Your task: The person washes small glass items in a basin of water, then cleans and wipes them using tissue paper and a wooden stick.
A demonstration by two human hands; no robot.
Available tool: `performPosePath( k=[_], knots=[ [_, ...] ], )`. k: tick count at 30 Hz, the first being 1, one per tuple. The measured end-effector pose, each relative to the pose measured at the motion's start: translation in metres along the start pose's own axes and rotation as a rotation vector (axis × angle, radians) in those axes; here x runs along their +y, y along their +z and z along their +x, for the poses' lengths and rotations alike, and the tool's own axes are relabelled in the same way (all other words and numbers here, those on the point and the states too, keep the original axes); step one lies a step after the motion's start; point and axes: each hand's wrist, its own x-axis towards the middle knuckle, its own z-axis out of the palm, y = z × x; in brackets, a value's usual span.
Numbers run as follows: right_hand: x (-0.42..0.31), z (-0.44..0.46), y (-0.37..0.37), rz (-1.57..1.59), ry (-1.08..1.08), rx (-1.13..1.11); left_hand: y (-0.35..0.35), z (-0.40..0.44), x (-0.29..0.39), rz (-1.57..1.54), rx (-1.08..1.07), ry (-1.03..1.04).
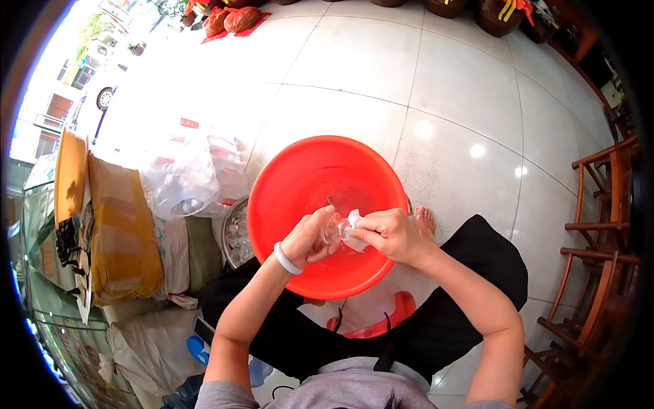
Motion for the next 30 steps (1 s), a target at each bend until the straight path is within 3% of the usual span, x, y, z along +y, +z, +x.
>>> performPosePath(
  k=[4, 7, 9, 10, 12, 13, 15, 16, 18, 22, 24, 28, 30],
  knots=[
    [0.004, -0.001, 0.003, -0.07, -0.12, 0.069, -0.002, 0.004, -0.006, -0.112, -0.09, -0.089],
    [0.009, -0.003, 0.005, -0.148, -0.099, 0.063, 0.004, 0.004, -0.009, -0.078, -0.012, 0.006],
    [0.008, -0.006, 0.006, 0.004, 0.021, 0.114, 0.012, -0.001, -0.006, 0.196, 0.175, 0.241],
    [0.006, -0.006, 0.006, 0.006, 0.02, 0.114, 0.012, -0.002, -0.005, 0.196, 0.177, 0.241],
    [-0.001, -0.005, 0.002, 0.225, 0.283, 0.097, 0.011, -0.004, -0.003, 0.215, 0.081, 0.409],
    [-0.003, -0.003, 0.0, 0.225, 0.282, 0.095, 0.013, -0.004, -0.005, 0.214, 0.083, 0.41],
    [-0.005, 0.001, -0.004, 0.369, 0.44, 0.132, 0.02, -0.002, -0.009, 0.321, 0.133, 0.66],
    [-0.001, 0.002, -0.004, 0.445, 0.428, 0.134, 0.019, 0.0, -0.009, 0.321, 0.132, 0.661],
    [-0.004, 0.003, -0.004, 0.446, 0.436, 0.116, 0.014, 0.003, -0.01, 1.063, 0.289, 1.047],
    [-0.001, 0.003, -0.001, 0.428, 0.403, 0.113, 0.013, 0.003, -0.012, 1.041, 0.285, 1.055],
    [-0.003, 0.003, -0.002, 0.432, 0.404, 0.127, 0.015, 0.003, -0.015, 0.523, 0.159, 0.815],
    [-0.009, 0.004, -0.008, 0.318, 0.41, 0.103, 0.011, 0.0, -0.004, 0.199, 0.032, 0.622],
    [-0.013, 0.003, -0.008, 0.301, 0.364, 0.089, 0.004, 0.003, -0.002, -0.2, -0.035, 0.331]
  ],
)
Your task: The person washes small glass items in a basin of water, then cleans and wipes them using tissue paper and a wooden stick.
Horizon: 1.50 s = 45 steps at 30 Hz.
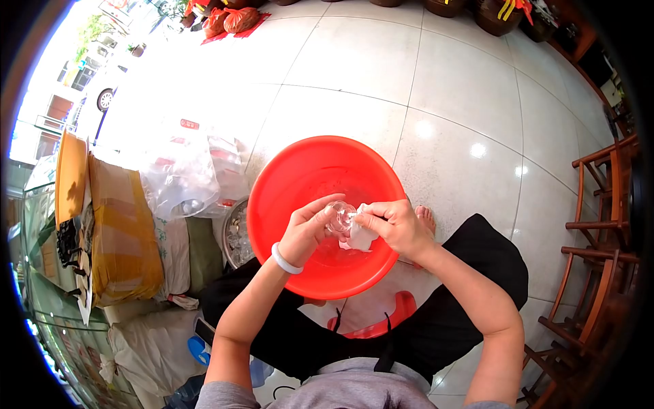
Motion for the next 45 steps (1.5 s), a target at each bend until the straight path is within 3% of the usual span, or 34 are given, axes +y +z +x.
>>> performPosePath(
  k=[5, 7, 9, 10, 15, 18, 19, 21, 24, 28, 29, 31, 33, 35, 37, 41, 45],
  knots=[
    [0.008, 0.0, 0.001, -0.116, -0.17, 0.016, -0.003, 0.001, -0.006, 0.024, -0.054, 0.009],
    [0.009, 0.0, 0.0, -0.056, -0.084, 0.01, -0.002, 0.001, -0.009, 0.047, -0.014, 0.041],
    [0.015, 0.001, 0.003, 0.049, -0.031, 0.025, -0.007, 0.003, -0.014, 0.357, -0.024, 0.272],
    [0.017, 0.001, 0.004, 0.153, 0.023, 0.038, -0.006, 0.002, -0.014, 0.357, -0.022, 0.272],
    [0.007, 0.003, 0.001, 0.377, 0.227, -0.014, 0.004, 0.001, -0.017, 0.639, -0.014, 0.656],
    [0.005, 0.003, 0.001, 0.515, 0.334, -0.035, 0.005, 0.001, -0.015, 0.665, -0.011, 0.677],
    [0.004, 0.004, 0.0, 0.57, 0.357, -0.037, 0.007, 0.0, -0.012, 0.665, -0.01, 0.678],
    [0.004, 0.005, -0.002, 0.572, 0.351, -0.028, 0.01, -0.005, -0.005, 0.349, -0.054, 0.405],
    [0.001, 0.005, -0.001, 0.566, 0.341, -0.017, 0.001, -0.001, -0.005, 0.209, -0.04, 0.355],
    [0.002, 0.004, -0.003, 0.498, 0.289, -0.027, 0.0, -0.002, -0.005, 0.267, -0.026, 0.345],
    [0.005, 0.004, -0.002, 0.498, 0.289, -0.026, 0.0, -0.002, -0.005, 0.265, 0.022, 0.277],
    [0.01, 0.003, 0.002, 0.226, 0.085, -0.016, 0.0, -0.002, -0.005, 0.262, 0.071, 0.21],
    [0.008, 0.0, 0.003, 0.175, 0.065, -0.046, 0.002, -0.001, -0.003, 0.384, 0.128, 0.116],
    [0.008, 0.0, 0.003, 0.124, 0.045, -0.073, 0.0, -0.003, 0.002, 0.411, 0.114, 0.052],
    [0.013, 0.002, 0.004, 0.196, 0.058, -0.058, -0.009, -0.005, 0.005, 0.355, 0.02, -0.138],
    [0.016, 0.003, 0.004, 0.26, 0.091, -0.045, 0.009, -0.004, 0.001, 0.325, 0.097, -0.035],
    [0.011, 0.005, 0.001, 0.356, 0.153, 0.008, 0.01, -0.006, -0.004, 0.413, 0.026, 0.098]
  ],
)
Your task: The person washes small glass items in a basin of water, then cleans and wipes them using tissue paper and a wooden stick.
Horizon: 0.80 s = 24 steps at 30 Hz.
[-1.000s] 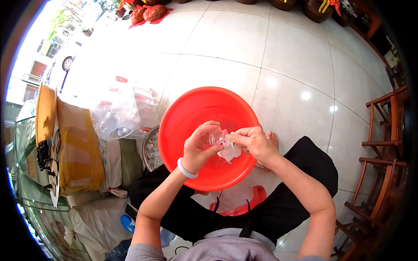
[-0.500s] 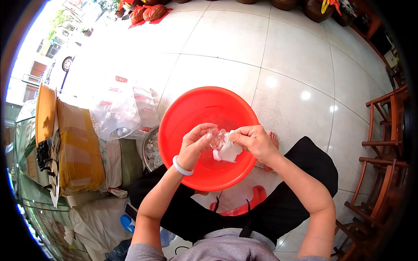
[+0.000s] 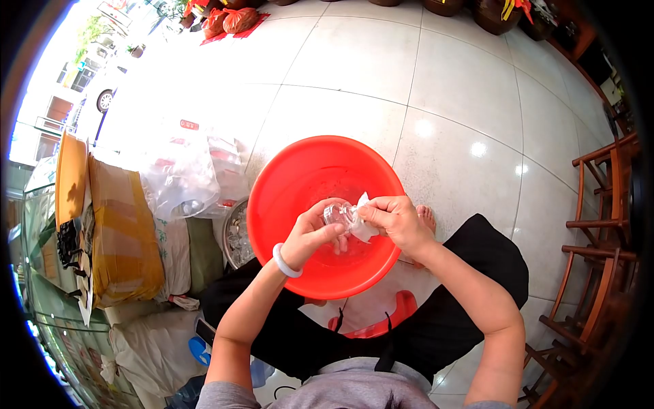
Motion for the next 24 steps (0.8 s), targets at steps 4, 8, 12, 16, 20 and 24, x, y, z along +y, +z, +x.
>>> performPosePath(
  k=[4, 8, 12, 16, 20, 24],
  knots=[
    [0.002, 0.001, 0.002, -0.132, -0.092, 0.033, -0.008, 0.002, -0.002, 0.026, -0.035, -0.001],
    [0.002, -0.002, 0.003, -0.224, -0.153, 0.048, -0.008, 0.001, -0.003, -0.017, -0.057, -0.113],
    [0.001, -0.005, 0.004, -0.298, -0.2, 0.009, -0.016, 0.004, -0.003, -0.335, -0.231, -0.33],
    [0.007, -0.005, 0.007, -0.173, -0.216, 0.006, -0.012, 0.006, -0.009, -0.349, -0.151, -0.35],
    [0.006, -0.003, 0.005, -0.151, -0.141, 0.002, 0.0, 0.006, 0.0, -0.125, 0.056, -0.156],
    [0.003, 0.0, 0.003, -0.097, -0.097, 0.015, 0.003, 0.001, 0.005, -0.126, 0.08, 0.005]
  ],
)
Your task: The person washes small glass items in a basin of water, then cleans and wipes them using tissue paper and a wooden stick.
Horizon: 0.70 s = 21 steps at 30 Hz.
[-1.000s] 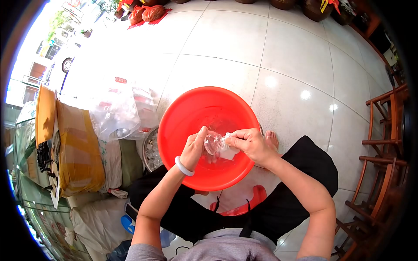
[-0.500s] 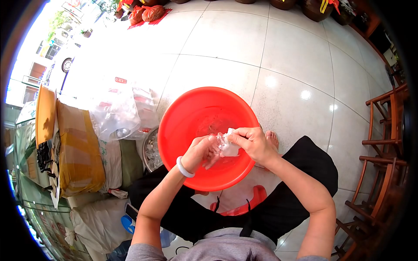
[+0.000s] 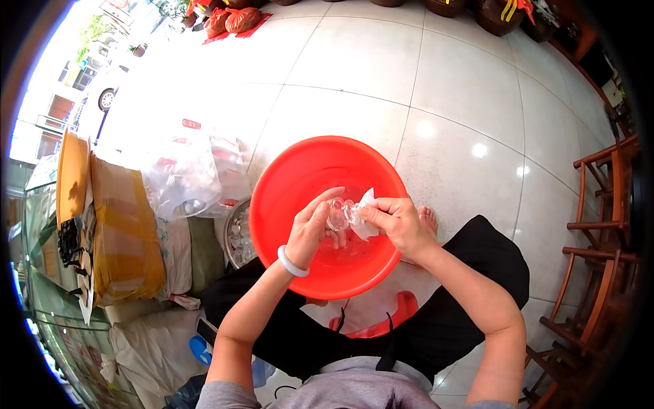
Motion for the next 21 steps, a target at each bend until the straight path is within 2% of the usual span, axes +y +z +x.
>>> performPosePath(
  k=[8, 10, 11, 13, 17, 21],
  knots=[
    [-0.008, -0.001, 0.001, 0.064, 0.064, 0.017, -0.007, 0.0, -0.006, 0.078, -0.126, 0.099],
    [-0.011, -0.002, 0.001, -0.036, 0.048, 0.024, -0.009, 0.0, -0.006, -0.013, -0.101, -0.036],
    [-0.008, -0.002, 0.0, -0.035, 0.048, 0.025, -0.01, 0.001, -0.007, -0.012, -0.101, -0.037],
    [0.0, -0.001, 0.0, -0.093, -0.076, 0.023, -0.01, 0.002, -0.01, -0.013, -0.112, -0.093],
    [0.001, -0.002, -0.001, -0.112, -0.158, -0.019, -0.008, 0.002, -0.004, -0.064, -0.12, -0.228],
    [0.002, 0.0, -0.004, -0.308, -0.34, -0.104, -0.016, 0.004, -0.008, -0.13, -0.191, -0.345]
  ],
)
